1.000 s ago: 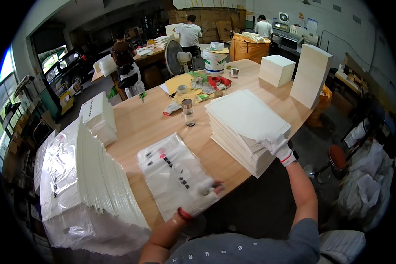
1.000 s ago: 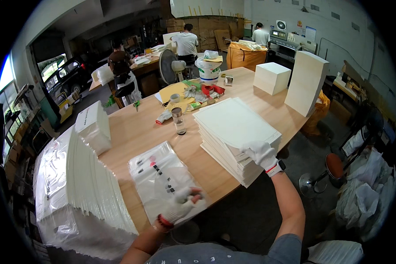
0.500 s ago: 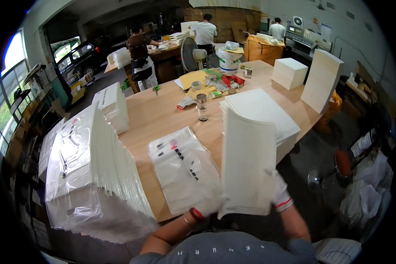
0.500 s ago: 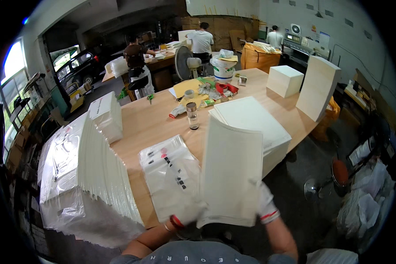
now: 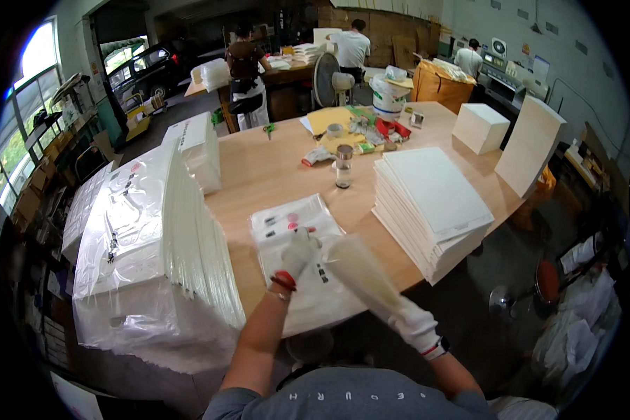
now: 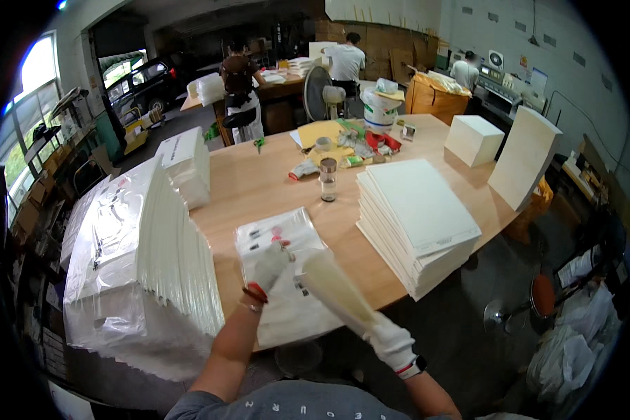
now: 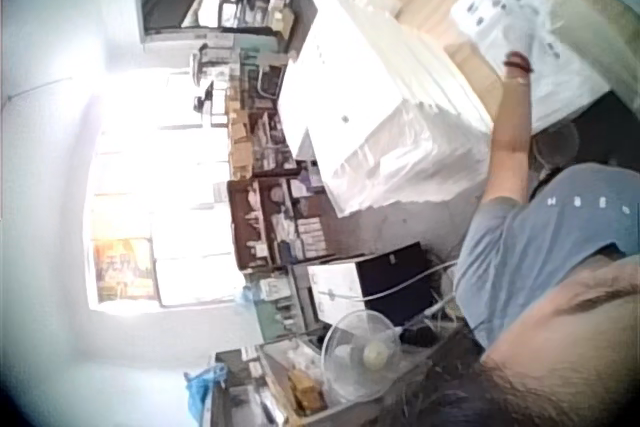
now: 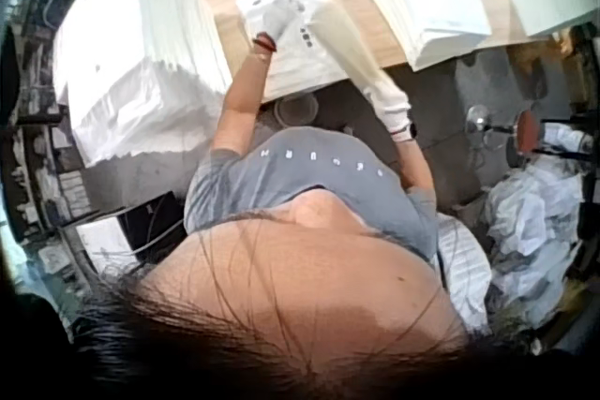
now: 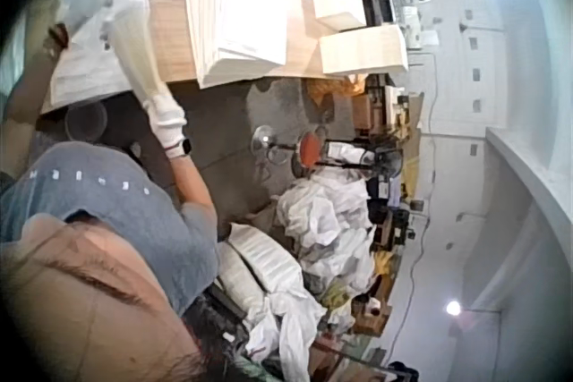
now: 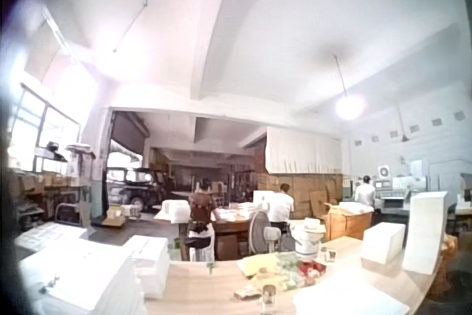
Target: The person repeatedly picks up white rectangular foam blocks from a stack on the table and places them into clear plastic bags. The person then folds the top of the bag to seal it and sets the packaged item aside. This process is repeated continuously throughout the clip.
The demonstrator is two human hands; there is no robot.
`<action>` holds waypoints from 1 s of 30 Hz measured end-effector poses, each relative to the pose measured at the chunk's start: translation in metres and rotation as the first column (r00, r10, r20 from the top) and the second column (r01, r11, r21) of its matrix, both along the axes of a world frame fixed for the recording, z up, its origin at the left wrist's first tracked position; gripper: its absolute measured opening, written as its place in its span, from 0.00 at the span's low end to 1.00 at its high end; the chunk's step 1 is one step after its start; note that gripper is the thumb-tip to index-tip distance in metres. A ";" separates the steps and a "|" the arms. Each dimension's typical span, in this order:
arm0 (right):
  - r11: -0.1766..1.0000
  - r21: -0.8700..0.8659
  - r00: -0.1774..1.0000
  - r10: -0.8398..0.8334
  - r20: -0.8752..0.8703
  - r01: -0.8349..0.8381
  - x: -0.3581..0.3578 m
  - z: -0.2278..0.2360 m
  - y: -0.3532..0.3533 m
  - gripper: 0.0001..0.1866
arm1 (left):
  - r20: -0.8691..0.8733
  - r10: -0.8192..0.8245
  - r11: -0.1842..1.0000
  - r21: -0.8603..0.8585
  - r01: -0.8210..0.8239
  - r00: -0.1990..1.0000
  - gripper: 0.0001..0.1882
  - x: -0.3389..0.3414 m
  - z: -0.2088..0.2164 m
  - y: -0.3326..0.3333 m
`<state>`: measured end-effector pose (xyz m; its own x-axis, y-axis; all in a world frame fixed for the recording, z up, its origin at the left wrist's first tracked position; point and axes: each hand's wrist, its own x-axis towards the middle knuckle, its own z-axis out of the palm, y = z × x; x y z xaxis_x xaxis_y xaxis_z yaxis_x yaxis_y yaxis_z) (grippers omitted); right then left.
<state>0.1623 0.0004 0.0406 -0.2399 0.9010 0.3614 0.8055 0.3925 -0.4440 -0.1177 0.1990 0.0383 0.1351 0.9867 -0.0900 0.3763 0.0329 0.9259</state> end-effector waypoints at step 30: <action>0.775 -0.556 0.942 -0.146 0.303 0.299 -0.077 -0.118 0.180 0.26 | -0.175 0.468 0.854 0.339 -0.394 0.866 0.16 -0.071 -0.163 -0.079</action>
